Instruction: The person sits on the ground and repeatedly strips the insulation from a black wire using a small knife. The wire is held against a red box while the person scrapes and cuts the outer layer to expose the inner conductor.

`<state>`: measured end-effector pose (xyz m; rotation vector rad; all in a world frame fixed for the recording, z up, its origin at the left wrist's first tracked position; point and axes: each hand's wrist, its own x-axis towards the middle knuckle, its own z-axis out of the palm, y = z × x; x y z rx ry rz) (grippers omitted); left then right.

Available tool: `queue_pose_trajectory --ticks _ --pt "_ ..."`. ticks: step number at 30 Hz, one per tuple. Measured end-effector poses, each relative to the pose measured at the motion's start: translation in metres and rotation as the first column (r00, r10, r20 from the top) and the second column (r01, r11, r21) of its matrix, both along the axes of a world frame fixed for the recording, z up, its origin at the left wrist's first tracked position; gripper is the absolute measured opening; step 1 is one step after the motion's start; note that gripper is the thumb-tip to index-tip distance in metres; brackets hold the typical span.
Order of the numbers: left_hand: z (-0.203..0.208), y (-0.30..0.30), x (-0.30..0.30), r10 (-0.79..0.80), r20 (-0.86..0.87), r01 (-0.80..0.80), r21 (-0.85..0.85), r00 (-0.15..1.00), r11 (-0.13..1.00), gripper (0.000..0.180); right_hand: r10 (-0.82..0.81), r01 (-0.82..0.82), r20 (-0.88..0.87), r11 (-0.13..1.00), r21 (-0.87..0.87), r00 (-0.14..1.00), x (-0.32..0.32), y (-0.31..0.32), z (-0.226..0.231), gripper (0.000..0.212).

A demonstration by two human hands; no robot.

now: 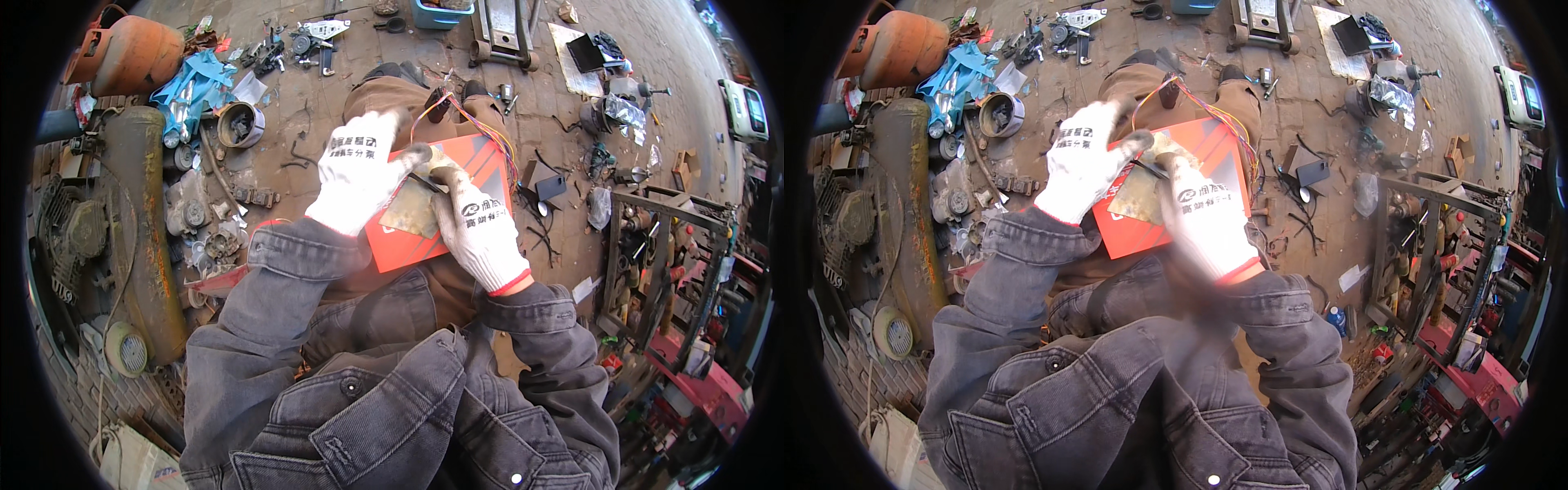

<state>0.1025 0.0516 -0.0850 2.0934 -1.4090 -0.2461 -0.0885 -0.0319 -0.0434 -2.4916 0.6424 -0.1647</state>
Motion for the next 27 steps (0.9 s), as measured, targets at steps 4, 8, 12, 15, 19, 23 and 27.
queue_pose_trajectory --ticks 4,8,12,15,19,23,27 --pt "-0.013 0.003 0.000 -0.134 0.082 0.133 0.023 0.988 0.991 0.041 -0.043 0.035 -0.151 0.998 -0.057 0.988 0.000 0.003 0.004 0.030" --pt "-0.019 -0.001 0.007 -0.183 0.038 0.179 0.095 0.982 0.979 0.037 0.008 -0.006 0.021 0.996 -0.088 1.000 -0.002 -0.004 0.010 0.026" --pt "-0.018 -0.002 0.013 -0.136 -0.106 0.153 0.166 0.985 0.974 0.038 -0.107 0.106 0.020 0.994 0.038 0.994 -0.002 -0.007 0.012 0.024" --pt "-0.017 -0.007 0.018 -0.086 -0.268 0.161 0.271 0.960 0.949 0.047 -0.089 0.088 0.019 0.995 0.049 0.996 0.002 -0.008 0.009 0.028" --pt "-0.017 -0.007 0.020 -0.078 -0.285 0.167 0.303 0.955 0.938 0.051 -0.051 0.051 -0.025 0.999 -0.008 0.998 0.006 -0.009 0.005 0.030" --pt "-0.018 -0.007 0.020 -0.082 -0.284 0.167 0.291 0.955 0.942 0.053 -0.029 0.027 -0.059 0.999 -0.041 0.998 0.007 -0.010 0.005 0.030" --pt "-0.020 -0.008 0.019 -0.088 -0.253 0.164 0.297 0.963 0.941 0.052 -0.005 0.000 -0.066 0.997 -0.071 0.998 0.008 -0.010 0.005 0.031"
